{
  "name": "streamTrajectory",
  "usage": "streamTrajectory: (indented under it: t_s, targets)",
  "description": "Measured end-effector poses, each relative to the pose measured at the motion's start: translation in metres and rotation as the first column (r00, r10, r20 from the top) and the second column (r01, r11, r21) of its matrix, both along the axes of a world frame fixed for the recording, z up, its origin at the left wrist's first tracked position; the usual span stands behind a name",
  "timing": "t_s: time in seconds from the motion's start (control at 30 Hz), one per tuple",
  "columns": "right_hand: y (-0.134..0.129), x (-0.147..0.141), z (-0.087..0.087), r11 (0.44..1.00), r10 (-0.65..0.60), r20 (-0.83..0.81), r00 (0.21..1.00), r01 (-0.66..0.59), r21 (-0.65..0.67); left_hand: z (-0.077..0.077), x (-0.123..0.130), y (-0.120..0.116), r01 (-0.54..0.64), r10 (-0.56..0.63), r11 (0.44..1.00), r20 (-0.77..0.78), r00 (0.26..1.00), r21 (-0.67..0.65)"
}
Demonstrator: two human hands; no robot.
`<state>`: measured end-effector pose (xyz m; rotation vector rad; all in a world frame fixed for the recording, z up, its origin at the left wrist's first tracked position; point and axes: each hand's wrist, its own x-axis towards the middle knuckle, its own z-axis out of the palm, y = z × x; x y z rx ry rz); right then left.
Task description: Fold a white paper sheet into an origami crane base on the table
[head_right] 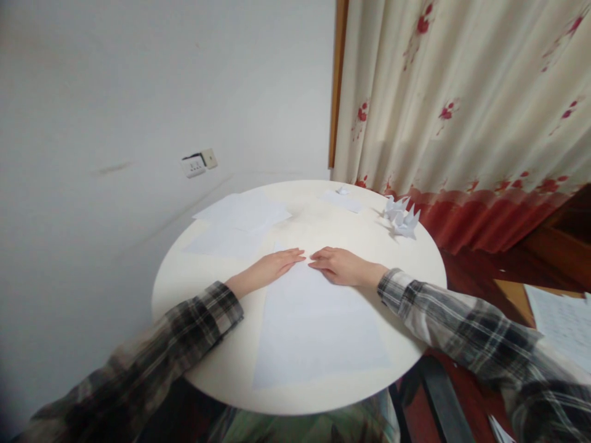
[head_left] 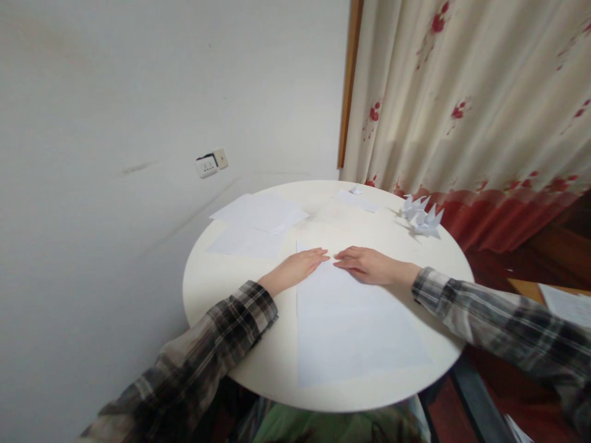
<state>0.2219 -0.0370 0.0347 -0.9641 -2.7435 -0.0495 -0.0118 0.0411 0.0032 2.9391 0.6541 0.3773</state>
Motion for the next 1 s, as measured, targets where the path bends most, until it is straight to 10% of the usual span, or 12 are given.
streamTrajectory:
  t_s: [1.0]
  targets:
    - [-0.084,0.054,0.007,0.988,-0.064,-0.043,0.997,0.058,-0.141,0.003,0.005,-0.006,-0.029,0.032,0.998,-0.073,0.997,0.047]
